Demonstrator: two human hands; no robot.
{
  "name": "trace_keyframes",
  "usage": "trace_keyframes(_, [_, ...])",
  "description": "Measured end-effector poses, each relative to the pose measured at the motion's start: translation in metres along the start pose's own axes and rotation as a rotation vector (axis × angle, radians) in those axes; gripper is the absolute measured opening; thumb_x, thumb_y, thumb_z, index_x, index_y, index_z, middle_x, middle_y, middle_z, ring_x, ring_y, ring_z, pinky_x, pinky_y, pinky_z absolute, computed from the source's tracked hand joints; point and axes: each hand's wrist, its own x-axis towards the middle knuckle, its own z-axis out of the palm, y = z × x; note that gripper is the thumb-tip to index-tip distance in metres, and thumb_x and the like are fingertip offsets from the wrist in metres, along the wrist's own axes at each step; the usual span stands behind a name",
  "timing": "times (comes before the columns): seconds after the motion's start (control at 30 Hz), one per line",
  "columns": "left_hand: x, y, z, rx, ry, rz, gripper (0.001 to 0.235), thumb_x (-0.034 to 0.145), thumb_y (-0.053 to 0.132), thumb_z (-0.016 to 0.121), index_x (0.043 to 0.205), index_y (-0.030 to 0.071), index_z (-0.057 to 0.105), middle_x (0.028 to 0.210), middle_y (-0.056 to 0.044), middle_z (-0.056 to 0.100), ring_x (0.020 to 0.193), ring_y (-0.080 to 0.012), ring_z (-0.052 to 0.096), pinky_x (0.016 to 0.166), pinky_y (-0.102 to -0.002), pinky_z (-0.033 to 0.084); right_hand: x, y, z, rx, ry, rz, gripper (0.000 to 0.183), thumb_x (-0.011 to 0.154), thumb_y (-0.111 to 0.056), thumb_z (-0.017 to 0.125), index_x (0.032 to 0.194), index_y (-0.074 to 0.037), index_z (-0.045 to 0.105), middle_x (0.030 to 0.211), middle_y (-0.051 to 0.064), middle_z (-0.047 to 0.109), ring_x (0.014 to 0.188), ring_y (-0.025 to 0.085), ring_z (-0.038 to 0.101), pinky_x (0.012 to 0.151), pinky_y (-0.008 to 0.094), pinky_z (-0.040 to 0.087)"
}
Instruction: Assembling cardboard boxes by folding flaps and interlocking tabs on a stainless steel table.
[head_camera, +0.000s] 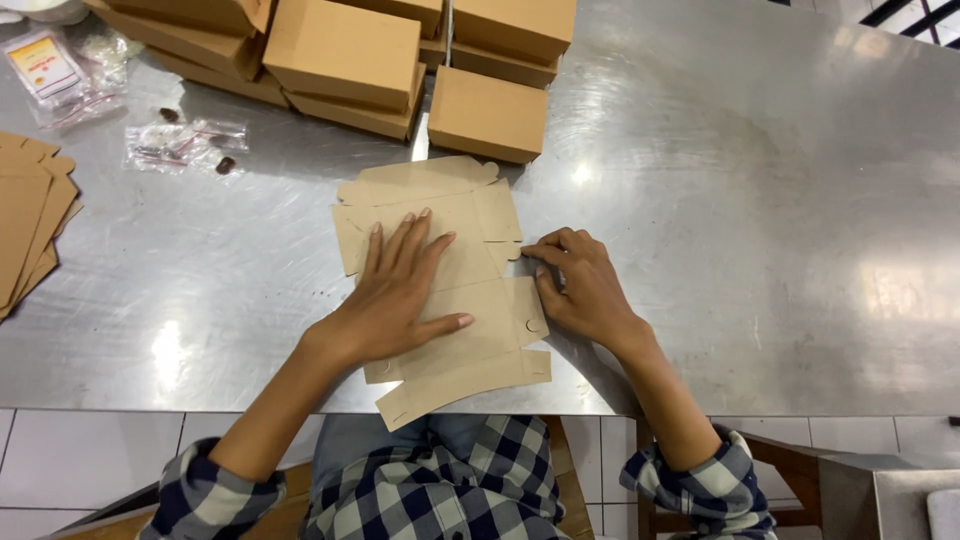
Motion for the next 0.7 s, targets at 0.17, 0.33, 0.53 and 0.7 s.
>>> trace_keyframes(0.17, [0.020, -0.009, 0.009, 0.051, -0.145, 0.010, 0.104, 0.091, 0.054, 0.073, 0.161, 0.003, 0.016, 0.167, -0.038, -0.003, 0.154, -0.0563, -0.010, 0.116, -0.072, -0.019, 0.003, -0.010, -0.005, 0.145, 0.024, -0.002, 0.032, 0.088, -0.005, 0.062, 0.114, -0.010, 0.079, 0.105, 0.009, 0.071, 0.099, 0.031, 0.063, 0.097, 0.044, 0.045])
trace_keyframes(0.33, [0.020, -0.013, -0.004, 0.097, -0.199, 0.001, 0.106, 0.081, 0.058, 0.083, 0.154, 0.007, 0.025, 0.169, -0.034, 0.005, 0.156, -0.0529, -0.004, 0.120, -0.069, -0.012, 0.009, -0.016, -0.002, 0.307, 0.047, -0.130, 0.032, 0.085, 0.002, 0.062, 0.109, -0.007, 0.081, 0.105, 0.013, 0.072, 0.099, 0.034, 0.063, 0.096, 0.046, 0.047])
trace_keyframes(0.53, [0.014, -0.013, -0.024, 0.076, -0.196, 0.041, 0.108, 0.074, 0.058, 0.089, 0.151, 0.009, 0.031, 0.168, -0.031, 0.020, 0.157, -0.0499, 0.009, 0.123, -0.065, -0.006, 0.031, -0.025, 0.003, 0.223, 0.000, -0.328, 0.027, 0.082, -0.001, 0.068, 0.102, -0.009, 0.083, 0.106, 0.013, 0.074, 0.100, 0.032, 0.063, 0.103, 0.049, 0.046])
trace_keyframes(0.7, [0.035, -0.035, -0.042, -0.010, -0.191, 0.087, 0.075, 0.075, 0.049, 0.086, 0.131, 0.011, 0.054, 0.140, -0.022, 0.059, 0.141, -0.0430, 0.047, 0.122, -0.065, 0.024, 0.062, -0.025, -0.003, 0.191, -0.236, -0.405, 0.017, 0.081, -0.020, 0.080, 0.097, -0.019, 0.086, 0.143, 0.018, 0.061, 0.139, 0.046, 0.048, 0.119, 0.057, 0.030])
